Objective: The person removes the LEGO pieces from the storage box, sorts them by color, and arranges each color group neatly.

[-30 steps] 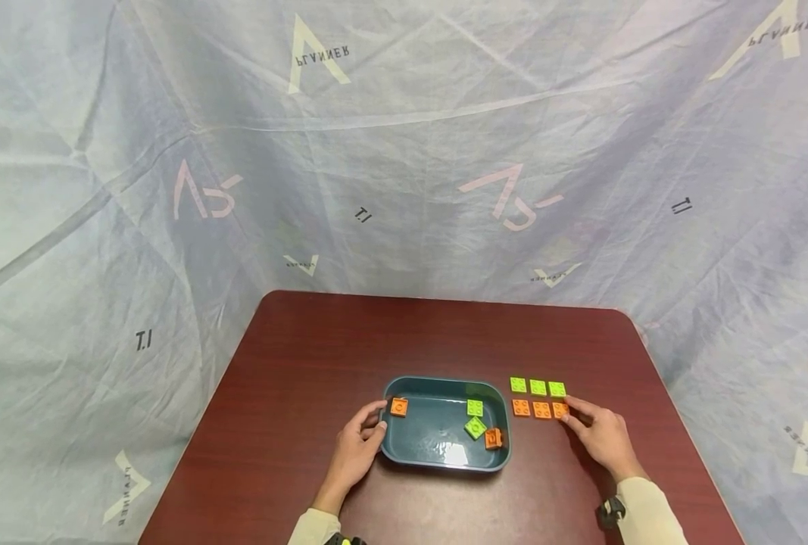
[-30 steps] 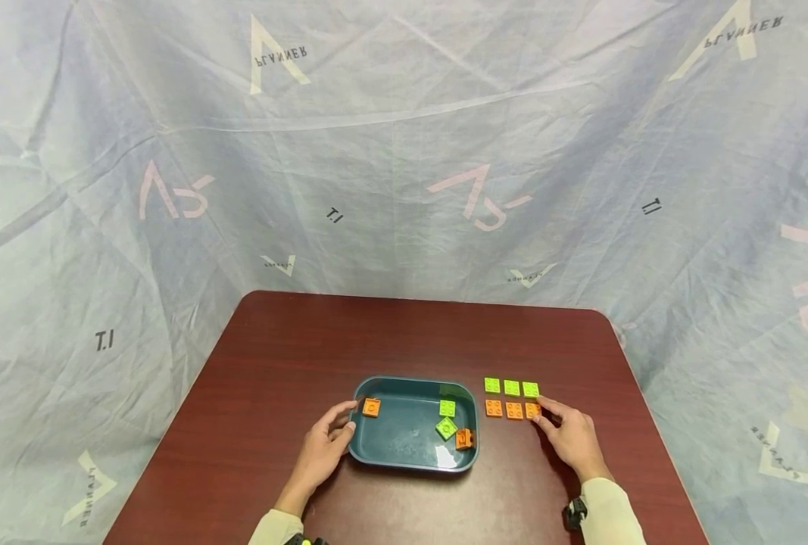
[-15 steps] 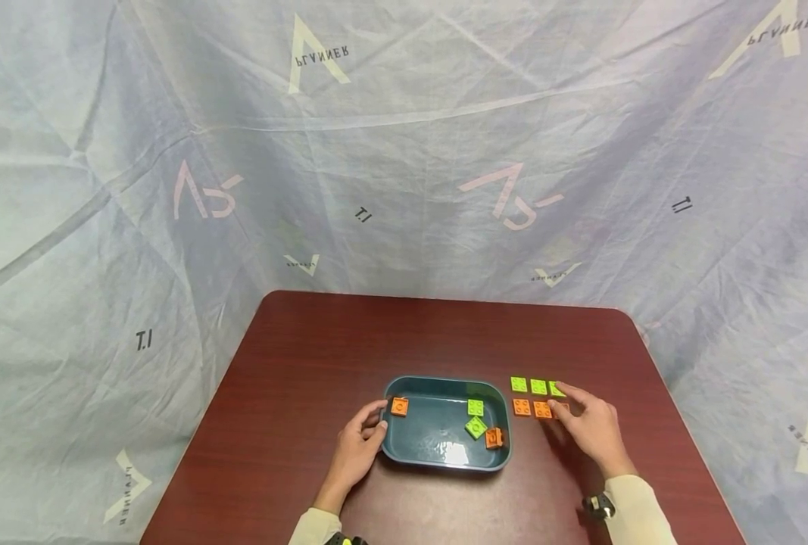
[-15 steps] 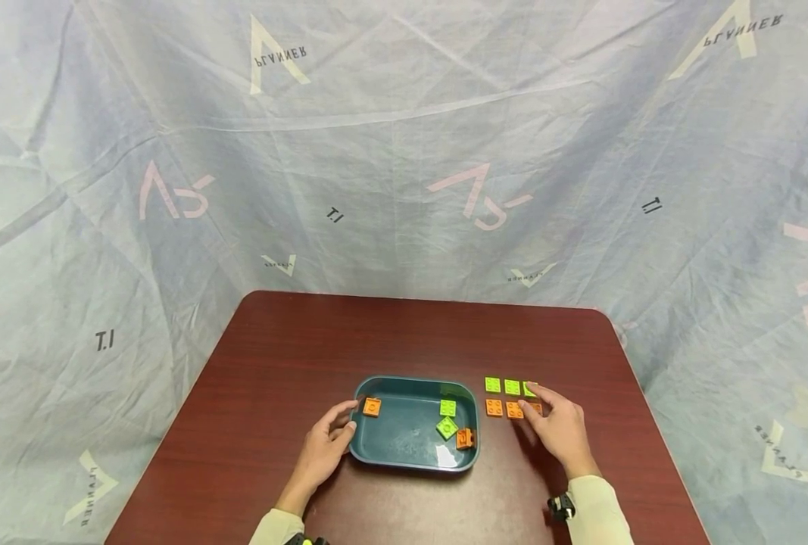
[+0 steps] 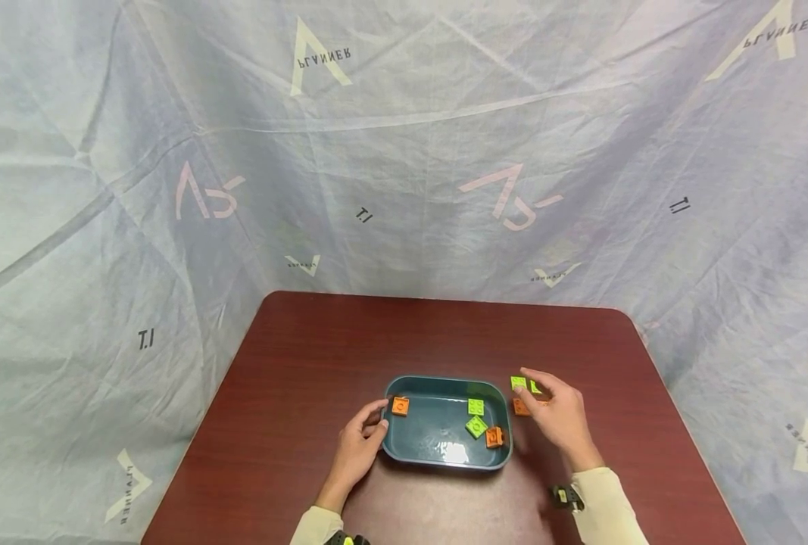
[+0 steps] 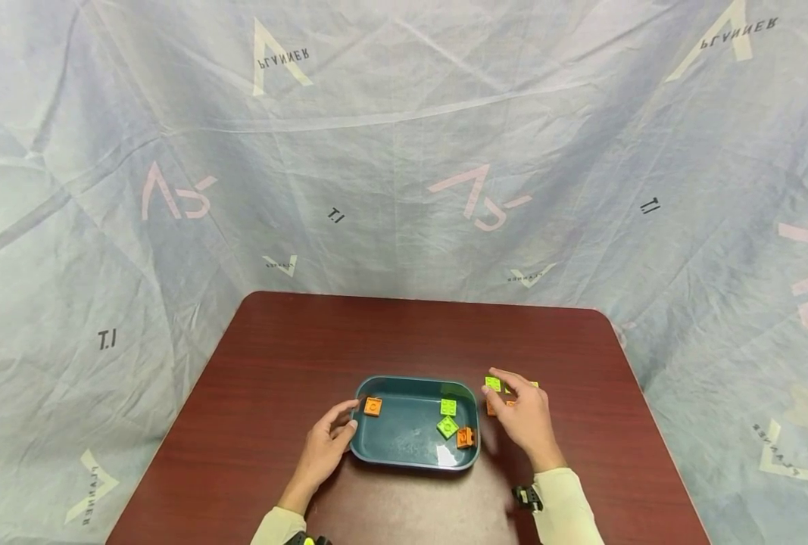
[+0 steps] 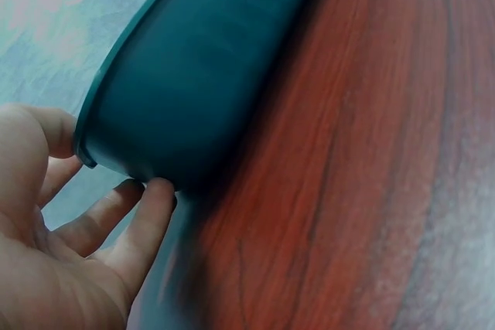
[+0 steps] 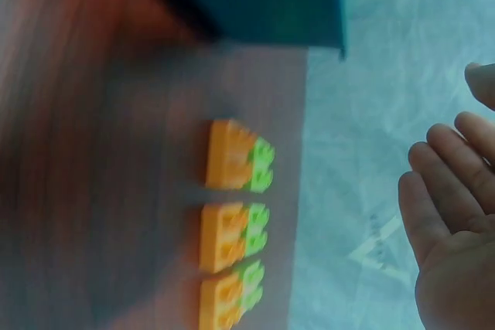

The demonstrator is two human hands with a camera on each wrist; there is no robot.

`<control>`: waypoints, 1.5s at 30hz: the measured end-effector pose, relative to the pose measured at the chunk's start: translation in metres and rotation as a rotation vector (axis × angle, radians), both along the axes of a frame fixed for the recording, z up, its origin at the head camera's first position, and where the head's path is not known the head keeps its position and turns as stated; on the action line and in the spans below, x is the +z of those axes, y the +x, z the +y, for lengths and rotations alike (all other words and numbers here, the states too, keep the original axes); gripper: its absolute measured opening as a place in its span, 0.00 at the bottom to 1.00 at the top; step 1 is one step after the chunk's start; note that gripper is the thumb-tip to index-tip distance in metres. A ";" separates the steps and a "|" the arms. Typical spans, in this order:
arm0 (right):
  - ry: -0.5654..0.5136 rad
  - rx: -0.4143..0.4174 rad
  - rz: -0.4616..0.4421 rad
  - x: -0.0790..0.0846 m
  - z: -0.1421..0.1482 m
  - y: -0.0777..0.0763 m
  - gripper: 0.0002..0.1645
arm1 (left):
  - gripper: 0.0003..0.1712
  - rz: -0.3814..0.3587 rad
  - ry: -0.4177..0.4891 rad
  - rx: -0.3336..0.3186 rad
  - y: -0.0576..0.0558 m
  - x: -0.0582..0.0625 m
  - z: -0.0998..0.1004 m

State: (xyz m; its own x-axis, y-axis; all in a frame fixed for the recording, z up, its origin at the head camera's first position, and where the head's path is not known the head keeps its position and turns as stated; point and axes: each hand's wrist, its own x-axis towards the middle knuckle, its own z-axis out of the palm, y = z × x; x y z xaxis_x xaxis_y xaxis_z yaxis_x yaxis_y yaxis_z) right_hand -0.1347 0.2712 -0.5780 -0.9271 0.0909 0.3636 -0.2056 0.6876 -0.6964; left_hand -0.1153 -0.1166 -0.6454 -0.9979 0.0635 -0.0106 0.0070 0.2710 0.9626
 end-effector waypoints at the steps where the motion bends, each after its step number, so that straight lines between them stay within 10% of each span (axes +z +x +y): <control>1: -0.006 0.003 0.001 0.002 -0.004 0.000 0.24 | 0.23 -0.001 0.004 0.000 0.000 0.000 0.000; 23: -0.101 0.212 -0.097 0.011 -0.101 -0.005 0.25 | 0.26 -0.054 0.154 -0.054 0.002 0.003 -0.004; 45: 0.034 0.350 -0.216 -0.011 -0.171 -0.023 0.25 | 0.26 -0.087 0.179 -0.080 0.001 0.004 -0.005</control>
State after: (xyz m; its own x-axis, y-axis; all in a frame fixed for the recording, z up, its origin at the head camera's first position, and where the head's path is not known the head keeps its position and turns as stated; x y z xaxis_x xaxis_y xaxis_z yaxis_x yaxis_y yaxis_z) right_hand -0.1574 0.1004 -0.5889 -0.9553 -0.2522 0.1542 -0.2826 0.6258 -0.7270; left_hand -0.1141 -0.1218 -0.6412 -0.9854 0.1513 -0.0777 -0.0634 0.0973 0.9932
